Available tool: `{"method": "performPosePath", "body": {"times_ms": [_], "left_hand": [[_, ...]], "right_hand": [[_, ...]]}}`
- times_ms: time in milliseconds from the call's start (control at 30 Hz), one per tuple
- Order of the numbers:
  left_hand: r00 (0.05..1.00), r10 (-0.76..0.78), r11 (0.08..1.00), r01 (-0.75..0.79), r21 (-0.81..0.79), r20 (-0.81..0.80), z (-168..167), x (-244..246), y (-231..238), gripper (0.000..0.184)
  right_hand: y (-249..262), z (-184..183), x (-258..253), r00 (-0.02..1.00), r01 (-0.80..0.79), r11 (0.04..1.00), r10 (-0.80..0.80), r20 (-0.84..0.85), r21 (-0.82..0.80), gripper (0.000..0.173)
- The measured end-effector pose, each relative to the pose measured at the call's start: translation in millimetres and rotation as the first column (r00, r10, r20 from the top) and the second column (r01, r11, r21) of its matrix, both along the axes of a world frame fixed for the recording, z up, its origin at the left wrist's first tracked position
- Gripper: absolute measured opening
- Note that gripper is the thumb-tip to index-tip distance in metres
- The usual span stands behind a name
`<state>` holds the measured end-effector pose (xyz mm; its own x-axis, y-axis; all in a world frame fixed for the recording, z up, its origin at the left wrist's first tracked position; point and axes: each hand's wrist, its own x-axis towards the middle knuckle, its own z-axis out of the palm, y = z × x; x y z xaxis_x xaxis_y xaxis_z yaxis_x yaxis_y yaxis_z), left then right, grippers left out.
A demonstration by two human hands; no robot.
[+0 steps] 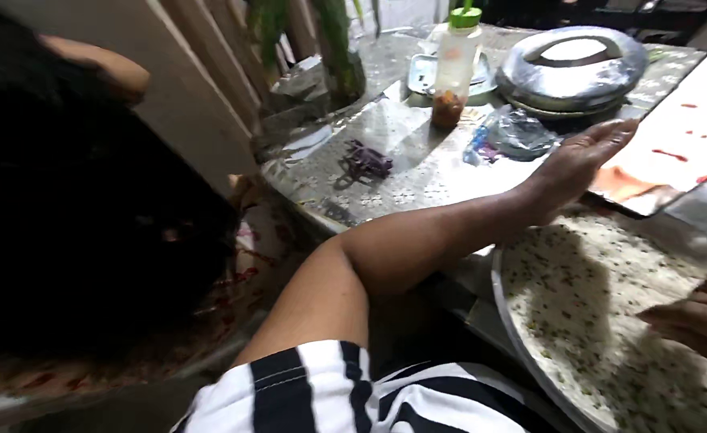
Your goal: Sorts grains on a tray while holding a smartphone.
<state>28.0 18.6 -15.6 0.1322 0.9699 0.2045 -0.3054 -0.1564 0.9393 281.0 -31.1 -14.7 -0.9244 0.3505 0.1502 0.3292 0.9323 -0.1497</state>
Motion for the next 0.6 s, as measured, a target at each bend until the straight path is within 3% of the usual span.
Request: {"method": "performPosePath", "body": {"times_ms": [133, 367, 600], "left_hand": [[1.0, -0.014, 1.0, 0.014, 0.0, -0.004, -3.2, -1.0, -0.6, 0.04], [0.999, 0.003, 0.999, -0.002, -0.04, 0.04, -4.6, -4.0, -2.5, 0.038], [0.999, 0.002, 1.0, -0.001, -0.03, 0.034, -6.5, -5.2, -2.2, 0.037]], "right_hand": [[-4.3, -2.3, -8.3, 0.989, 0.053, 0.984, -0.028, -0.147, 0.169, 0.033], [-20.3, -16.5, -26.9, 0.999, -0.049, 0.993, 0.05, -0.001, 0.109, 0.018], [-18.0, -7.0, -16.6, 0.995, -0.001, 0.984, 0.018, -0.096, 0.177, 0.022]]}}
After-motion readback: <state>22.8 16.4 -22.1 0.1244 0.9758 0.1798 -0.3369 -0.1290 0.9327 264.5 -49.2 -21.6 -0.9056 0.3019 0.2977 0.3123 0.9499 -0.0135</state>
